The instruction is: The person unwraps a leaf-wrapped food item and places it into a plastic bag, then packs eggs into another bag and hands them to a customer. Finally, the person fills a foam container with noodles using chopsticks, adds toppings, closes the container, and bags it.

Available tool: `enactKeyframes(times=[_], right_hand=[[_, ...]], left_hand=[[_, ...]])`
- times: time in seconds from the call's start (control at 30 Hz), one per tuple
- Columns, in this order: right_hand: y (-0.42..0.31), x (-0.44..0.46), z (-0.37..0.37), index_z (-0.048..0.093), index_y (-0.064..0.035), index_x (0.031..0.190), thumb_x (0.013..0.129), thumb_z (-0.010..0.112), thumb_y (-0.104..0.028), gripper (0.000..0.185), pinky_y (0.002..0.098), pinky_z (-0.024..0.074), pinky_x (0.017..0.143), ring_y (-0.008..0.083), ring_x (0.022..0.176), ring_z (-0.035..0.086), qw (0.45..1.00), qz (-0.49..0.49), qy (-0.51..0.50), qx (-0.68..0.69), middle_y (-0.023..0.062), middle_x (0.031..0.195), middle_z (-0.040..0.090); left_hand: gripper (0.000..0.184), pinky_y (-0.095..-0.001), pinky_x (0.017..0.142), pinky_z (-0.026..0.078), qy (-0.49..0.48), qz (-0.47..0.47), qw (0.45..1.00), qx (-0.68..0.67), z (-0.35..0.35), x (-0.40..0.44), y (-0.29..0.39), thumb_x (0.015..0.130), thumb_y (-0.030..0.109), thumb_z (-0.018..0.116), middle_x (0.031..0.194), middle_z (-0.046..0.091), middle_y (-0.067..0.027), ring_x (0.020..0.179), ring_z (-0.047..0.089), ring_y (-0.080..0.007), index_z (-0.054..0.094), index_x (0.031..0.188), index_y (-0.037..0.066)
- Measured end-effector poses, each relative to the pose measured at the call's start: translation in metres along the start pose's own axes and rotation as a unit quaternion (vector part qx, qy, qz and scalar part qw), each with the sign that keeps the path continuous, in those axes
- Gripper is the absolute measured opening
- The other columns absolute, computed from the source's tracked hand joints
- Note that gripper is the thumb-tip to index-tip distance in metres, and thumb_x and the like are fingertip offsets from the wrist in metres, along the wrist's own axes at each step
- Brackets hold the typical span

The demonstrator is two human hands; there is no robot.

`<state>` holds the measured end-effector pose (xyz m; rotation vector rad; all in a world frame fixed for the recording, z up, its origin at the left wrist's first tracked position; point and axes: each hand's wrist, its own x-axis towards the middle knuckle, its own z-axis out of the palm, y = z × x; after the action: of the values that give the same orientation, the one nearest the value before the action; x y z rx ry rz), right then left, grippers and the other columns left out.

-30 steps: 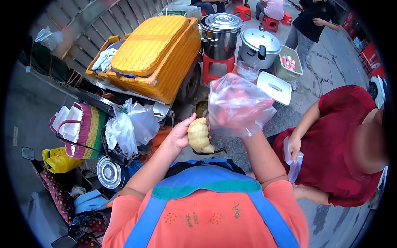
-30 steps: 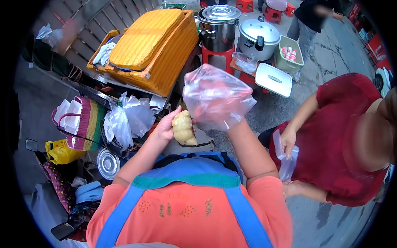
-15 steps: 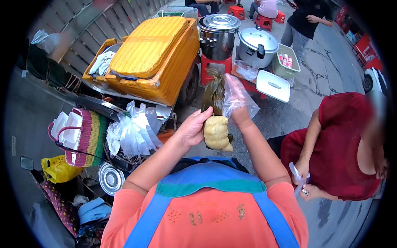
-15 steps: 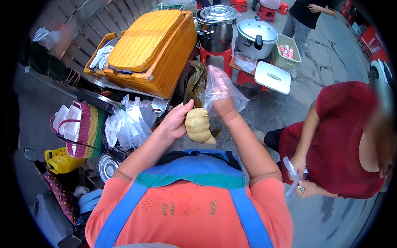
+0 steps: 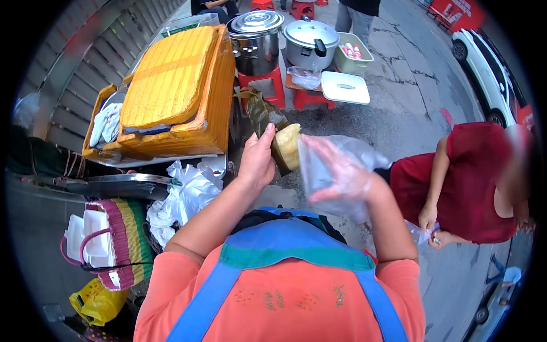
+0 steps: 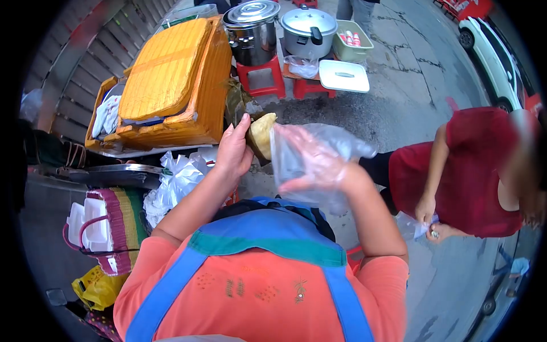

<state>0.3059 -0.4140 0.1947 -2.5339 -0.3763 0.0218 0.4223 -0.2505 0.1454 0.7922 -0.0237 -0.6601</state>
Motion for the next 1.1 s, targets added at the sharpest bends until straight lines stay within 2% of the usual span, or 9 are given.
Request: enactKeyframes(times=[0.2, 0.33, 0.6, 0.67, 0.73, 0.83, 0.93, 0.97, 1.1], right_hand=[[0.011, 0.010, 0.078, 0.031, 0.0023, 0.130, 0.061, 0.078, -0.025, 0.088, 0.0412, 0.0364, 0.096, 0.0336, 0.112, 0.045, 0.925, 0.162, 0.300, -0.170, 0.0212, 0.122, 0.044], [0.039, -0.014, 0.080, 0.038, 0.0013, 0.122, 0.058, 0.076, -0.021, 0.077, 0.0386, 0.0387, 0.094, 0.0301, 0.109, 0.048, 0.925, 0.169, 0.333, 0.071, 0.0182, 0.116, 0.046], [0.085, -0.034, 0.114, 0.029, 0.0031, 0.127, 0.067, 0.071, -0.013, 0.075, 0.0373, 0.0377, 0.095, 0.0294, 0.109, 0.048, 0.780, 0.317, 0.531, 0.098, 0.0201, 0.118, 0.044], [0.097, -0.049, 0.113, 0.027, -0.0001, 0.130, 0.067, 0.071, -0.009, 0.077, 0.0344, 0.0381, 0.094, 0.0281, 0.110, 0.047, 0.640, 0.337, 0.586, 0.365, 0.0179, 0.119, 0.044], [0.099, -0.068, 0.109, 0.027, -0.0027, 0.131, 0.073, 0.066, -0.008, 0.071, 0.0337, 0.0383, 0.096, 0.0255, 0.110, 0.047, 0.636, 0.369, 0.598, 0.318, 0.0157, 0.121, 0.044], [0.097, -0.113, 0.117, 0.038, -0.0062, 0.126, 0.086, 0.052, -0.020, 0.045, 0.0318, 0.0420, 0.093, 0.0184, 0.109, 0.050, 0.366, 0.018, 0.502, 0.783, 0.0089, 0.120, 0.049], [0.098, -0.156, 0.152, 0.045, -0.0068, 0.119, 0.087, 0.052, -0.026, 0.037, 0.0322, 0.0461, 0.086, 0.0194, 0.099, 0.055, 0.365, 0.106, 0.553, 0.742, 0.0086, 0.110, 0.054], [0.105, -0.165, 0.172, 0.049, -0.0070, 0.115, 0.087, 0.052, -0.029, 0.035, 0.0331, 0.0479, 0.082, 0.0205, 0.094, 0.057, 0.328, 0.119, 0.550, 0.759, 0.0088, 0.104, 0.057], [0.081, -0.207, 0.149, 0.053, -0.0074, 0.104, 0.086, 0.055, -0.036, 0.033, 0.0384, 0.0497, 0.077, 0.0242, 0.085, 0.060, 0.190, 0.217, 0.595, 0.750, 0.0096, 0.092, 0.061]], left_hand=[[0.027, -0.0396, 0.092, 0.042, -0.057, -0.175, 0.979, -0.082, 0.017, 0.022, -0.020, 0.095, 0.023, 0.042, 0.111, 0.056, -0.0115, 0.104, 0.054, -0.0229, 0.051, 0.114, 0.005], [0.028, -0.0381, 0.089, 0.042, -0.099, -0.236, 0.966, -0.044, 0.029, 0.028, -0.042, 0.094, 0.026, 0.043, 0.104, 0.057, -0.0086, 0.098, 0.055, -0.0212, 0.054, 0.108, 0.005], [0.017, -0.0301, 0.067, 0.042, -0.155, 0.261, 0.833, 0.462, 0.039, 0.025, -0.110, 0.090, 0.014, 0.051, 0.079, 0.058, -0.0083, 0.073, 0.054, -0.0190, 0.057, 0.083, -0.001], [0.009, -0.0311, 0.068, 0.043, -0.258, 0.261, 0.813, 0.452, 0.050, 0.020, -0.129, 0.087, 0.006, 0.054, 0.079, 0.058, -0.0100, 0.072, 0.054, -0.0203, 0.058, 0.085, -0.001], [0.006, -0.0308, 0.068, 0.043, -0.296, 0.215, 0.804, 0.469, 0.060, 0.024, -0.140, 0.085, 0.004, 0.055, 0.080, 0.059, -0.0099, 0.074, 0.056, -0.0207, 0.059, 0.085, -0.001], [0.013, -0.0316, 0.073, 0.046, -0.420, 0.200, 0.738, 0.488, 0.071, 0.032, -0.161, 0.084, 0.006, 0.057, 0.088, 0.061, -0.0108, 0.083, 0.060, -0.0227, 0.060, 0.095, 0.001], [0.029, -0.0359, 0.071, 0.046, -0.575, 0.025, 0.656, 0.488, 0.104, 0.017, -0.181, 0.078, 0.005, 0.059, 0.095, 0.060, -0.0150, 0.081, 0.059, -0.0311, 0.055, 0.106, 0.000], [0.036, -0.0389, 0.075, 0.046, -0.631, 0.120, 0.543, 0.541, 0.075, 0.019, -0.201, 0.074, 0.005, 0.060, 0.098, 0.058, -0.0178, 0.086, 0.057, -0.0356, 0.050, 0.108, 0.000], [0.025, -0.0352, 0.079, 0.045, -0.673, 0.011, 0.534, 0.512, 0.095, -0.018, -0.240, 0.074, 0.009, 0.063, 0.095, 0.055, -0.0139, 0.085, 0.056, -0.0311, 0.057, 0.098, 0.005]])
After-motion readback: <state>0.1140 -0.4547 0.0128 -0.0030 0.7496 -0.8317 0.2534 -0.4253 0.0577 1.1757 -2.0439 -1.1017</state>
